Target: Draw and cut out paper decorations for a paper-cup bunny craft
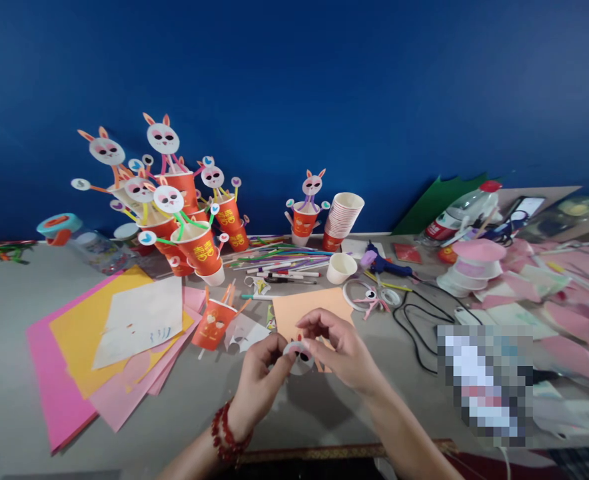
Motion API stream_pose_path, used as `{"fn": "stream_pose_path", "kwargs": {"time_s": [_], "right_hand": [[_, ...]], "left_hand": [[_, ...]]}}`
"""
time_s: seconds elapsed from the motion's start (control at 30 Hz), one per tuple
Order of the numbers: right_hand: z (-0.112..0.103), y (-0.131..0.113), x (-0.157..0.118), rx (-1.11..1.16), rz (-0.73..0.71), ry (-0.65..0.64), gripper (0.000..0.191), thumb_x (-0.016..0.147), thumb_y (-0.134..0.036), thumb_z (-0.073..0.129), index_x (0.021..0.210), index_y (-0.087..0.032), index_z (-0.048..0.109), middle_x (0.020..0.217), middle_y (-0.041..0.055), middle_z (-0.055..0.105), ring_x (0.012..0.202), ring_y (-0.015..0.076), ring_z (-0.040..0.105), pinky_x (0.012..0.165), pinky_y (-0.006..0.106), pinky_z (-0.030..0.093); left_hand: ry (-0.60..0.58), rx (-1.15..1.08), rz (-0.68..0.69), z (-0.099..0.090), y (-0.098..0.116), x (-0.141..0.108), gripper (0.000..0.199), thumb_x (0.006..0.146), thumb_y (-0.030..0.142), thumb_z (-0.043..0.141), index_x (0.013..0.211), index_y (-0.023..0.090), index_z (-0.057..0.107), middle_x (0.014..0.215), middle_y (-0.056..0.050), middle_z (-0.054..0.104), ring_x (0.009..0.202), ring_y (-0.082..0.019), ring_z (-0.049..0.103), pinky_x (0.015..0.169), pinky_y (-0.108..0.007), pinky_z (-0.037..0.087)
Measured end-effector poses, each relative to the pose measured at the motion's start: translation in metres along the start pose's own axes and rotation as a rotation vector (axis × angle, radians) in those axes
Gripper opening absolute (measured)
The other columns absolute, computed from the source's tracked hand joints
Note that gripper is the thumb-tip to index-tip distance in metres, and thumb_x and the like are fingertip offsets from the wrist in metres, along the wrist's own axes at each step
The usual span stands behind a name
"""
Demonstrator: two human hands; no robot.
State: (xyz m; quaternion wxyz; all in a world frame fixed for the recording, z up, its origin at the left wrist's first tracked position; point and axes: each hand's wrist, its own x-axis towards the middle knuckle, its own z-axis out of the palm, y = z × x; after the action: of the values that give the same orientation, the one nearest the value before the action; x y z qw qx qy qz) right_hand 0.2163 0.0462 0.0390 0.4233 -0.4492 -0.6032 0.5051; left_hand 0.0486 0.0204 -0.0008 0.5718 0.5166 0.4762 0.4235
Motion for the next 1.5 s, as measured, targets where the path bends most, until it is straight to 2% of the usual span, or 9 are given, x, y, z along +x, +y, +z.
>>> {"fn": "stream_pose_path", "kwargs": {"time_s": [0.33,0.67,0.9,1.1,1.33,1.5], "right_hand": [[0.002,0.004,0.000,0.033,0.011,-0.019,0.022,0.076,-0.019,0.067,0.098,-0.020,0.062,0.080,0.0011,0.063,0.073,0.0153,0.058,0.069,0.028,0.048],[0.004,0.005,0.001,0.087,0.044,-0.001,0.025,0.073,-0.018,0.070,0.095,-0.019,0.059,0.076,-0.0004,0.063,0.068,0.0140,0.056,0.064,0.026,0.046],[0.004,0.007,0.000,0.078,0.007,-0.006,0.024,0.073,-0.015,0.063,0.096,-0.019,0.058,0.077,0.0000,0.063,0.068,0.0137,0.056,0.064,0.027,0.046],[0.006,0.008,0.000,0.062,0.005,-0.005,0.025,0.071,-0.012,0.060,0.095,-0.020,0.058,0.077,-0.0001,0.061,0.068,0.0135,0.056,0.062,0.026,0.047],[0.009,0.009,-0.001,0.026,-0.038,-0.029,0.025,0.073,-0.011,0.059,0.097,-0.019,0.057,0.080,0.0004,0.061,0.071,0.0133,0.056,0.066,0.027,0.048],[0.006,0.005,-0.002,-0.008,-0.018,-0.039,0.023,0.076,-0.012,0.054,0.097,-0.020,0.059,0.089,0.0026,0.063,0.070,0.0123,0.057,0.063,0.025,0.048]], "left_hand": [[-0.001,-0.006,0.001,0.001,0.002,0.000,0.033,0.085,0.042,0.061,0.066,0.017,0.052,0.056,0.003,0.046,0.052,-0.009,0.040,0.050,-0.019,0.033],[-0.023,-0.006,0.008,0.001,-0.001,-0.001,0.030,0.087,0.039,0.059,0.068,0.017,0.051,0.057,0.004,0.045,0.053,-0.009,0.040,0.052,-0.020,0.033],[-0.053,0.017,0.092,0.000,-0.001,-0.001,0.023,0.090,0.036,0.056,0.079,0.016,0.058,0.069,0.000,0.051,0.063,-0.012,0.045,0.058,-0.021,0.037],[0.010,0.053,0.176,0.001,0.004,0.001,0.016,0.091,0.030,0.055,0.083,0.017,0.058,0.075,-0.002,0.057,0.069,-0.014,0.048,0.065,-0.023,0.040],[0.047,0.059,0.190,0.001,0.001,0.002,0.016,0.090,0.029,0.055,0.079,0.017,0.057,0.072,-0.001,0.056,0.068,-0.014,0.048,0.065,-0.024,0.040],[0.056,-0.035,0.156,0.002,0.001,0.003,0.018,0.089,0.032,0.057,0.079,0.017,0.058,0.073,-0.001,0.057,0.069,-0.014,0.050,0.066,-0.024,0.041]]}}
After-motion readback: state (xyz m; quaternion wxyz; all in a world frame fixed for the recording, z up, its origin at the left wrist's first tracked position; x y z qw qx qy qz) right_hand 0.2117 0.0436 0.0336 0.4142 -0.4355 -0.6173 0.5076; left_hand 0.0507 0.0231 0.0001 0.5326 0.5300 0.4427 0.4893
